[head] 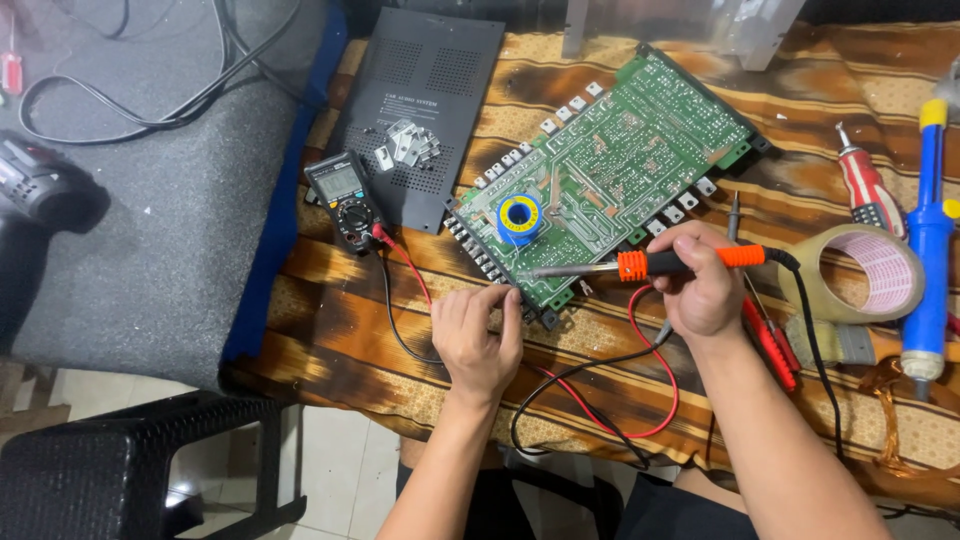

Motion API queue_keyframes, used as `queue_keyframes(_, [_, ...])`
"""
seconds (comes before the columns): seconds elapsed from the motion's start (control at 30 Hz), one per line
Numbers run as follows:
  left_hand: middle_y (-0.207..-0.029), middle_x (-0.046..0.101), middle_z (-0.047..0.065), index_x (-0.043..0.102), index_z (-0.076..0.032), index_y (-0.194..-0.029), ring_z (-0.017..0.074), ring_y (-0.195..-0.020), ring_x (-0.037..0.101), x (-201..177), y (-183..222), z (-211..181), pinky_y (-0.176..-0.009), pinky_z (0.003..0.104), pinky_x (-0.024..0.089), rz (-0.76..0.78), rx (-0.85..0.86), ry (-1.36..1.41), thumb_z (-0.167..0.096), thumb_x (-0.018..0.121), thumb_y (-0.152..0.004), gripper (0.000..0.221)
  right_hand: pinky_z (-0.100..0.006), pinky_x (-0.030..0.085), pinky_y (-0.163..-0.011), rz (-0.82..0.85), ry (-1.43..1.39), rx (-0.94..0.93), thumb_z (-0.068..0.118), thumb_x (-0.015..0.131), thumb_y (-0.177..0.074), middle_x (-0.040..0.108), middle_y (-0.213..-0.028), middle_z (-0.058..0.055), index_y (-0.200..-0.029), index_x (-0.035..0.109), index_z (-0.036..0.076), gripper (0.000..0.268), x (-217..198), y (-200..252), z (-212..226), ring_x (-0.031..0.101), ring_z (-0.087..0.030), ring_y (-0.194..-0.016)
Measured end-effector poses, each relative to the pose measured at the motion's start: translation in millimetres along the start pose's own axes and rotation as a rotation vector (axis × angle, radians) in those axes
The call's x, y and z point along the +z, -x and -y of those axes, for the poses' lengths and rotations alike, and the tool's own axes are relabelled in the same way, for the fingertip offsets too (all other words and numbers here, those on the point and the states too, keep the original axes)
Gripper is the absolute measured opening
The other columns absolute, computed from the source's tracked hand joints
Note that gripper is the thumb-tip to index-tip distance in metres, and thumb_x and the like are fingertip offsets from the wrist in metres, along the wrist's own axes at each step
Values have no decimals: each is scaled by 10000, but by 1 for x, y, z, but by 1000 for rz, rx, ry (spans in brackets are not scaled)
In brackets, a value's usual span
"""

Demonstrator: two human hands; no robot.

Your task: Probing a circuit board with a multimeter and soldering components to repair it

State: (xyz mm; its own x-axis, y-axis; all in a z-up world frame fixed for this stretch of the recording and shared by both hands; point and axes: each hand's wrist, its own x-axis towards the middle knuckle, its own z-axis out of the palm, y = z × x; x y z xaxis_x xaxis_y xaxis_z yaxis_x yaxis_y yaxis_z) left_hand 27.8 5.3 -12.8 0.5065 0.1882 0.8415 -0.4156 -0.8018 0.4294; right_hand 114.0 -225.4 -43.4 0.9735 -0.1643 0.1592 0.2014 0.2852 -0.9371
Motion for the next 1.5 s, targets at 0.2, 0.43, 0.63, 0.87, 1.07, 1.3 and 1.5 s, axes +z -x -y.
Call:
queue_keyframes(0.2, [-735,647,7,746,-121,-925,217,-649,633,-3,-5,-3,-667,331,476,16,-4,2,-138,755,-906,28,-212,415,-368,-6,0,-3,334,627,-818,476,-499,-153,-811,693,-22,362,-2,-1,-3,501,-162,-394])
queue_keyframes(0.43, [-743,647,9,743,-120,-932,219,-662,642,-2,-3,-2,-670,332,478,20,-8,-3,-140,756,-909,34,-208,424,-377,1,6,-6,328,631,-812,481,-502,-142,-811,700,-14,349,0,1,1,506,-157,-393])
queue_keyframes(0.63, [-748,649,4,745,-124,-939,208,-656,632,-3,-4,-3,-662,321,466,30,-12,-16,-144,748,-920,27,-199,425,-366,-20,6,-31,347,636,-808,462,-489,-139,-801,698,-13,365,3,1,1,503,-149,-381])
queue_keyframes(0.87, [-760,651,5,743,-127,-945,210,-653,627,-1,-1,0,-661,324,471,29,-2,-39,-154,747,-927,33,-219,425,-381,7,-13,-16,322,633,-822,480,-501,-139,-811,699,-16,345,0,0,2,495,-155,-393])
queue_keyframes(1.07, [-764,661,2,741,-133,-945,208,-649,626,-1,-1,0,-655,324,464,32,-4,-38,-159,743,-930,30,-220,425,-384,14,-13,-18,316,630,-832,480,-495,-143,-818,699,-21,344,0,0,1,498,-154,-400])
queue_keyframes(1.3, [-764,667,-7,745,-133,-947,194,-656,631,-1,-3,-2,-658,312,459,32,-11,-39,-163,736,-938,32,-214,376,-374,20,-1,-30,336,619,-838,422,-436,-143,-830,699,-25,371,-1,-1,-1,468,-163,-386])
queue_keyframes(1.5, [-758,660,-2,738,-129,-939,205,-655,630,-1,-3,-3,-661,320,466,31,-13,-35,-161,738,-938,32,-223,404,-393,21,-6,-10,333,623,-844,460,-471,-150,-834,702,-8,350,-1,0,-1,483,-153,-399])
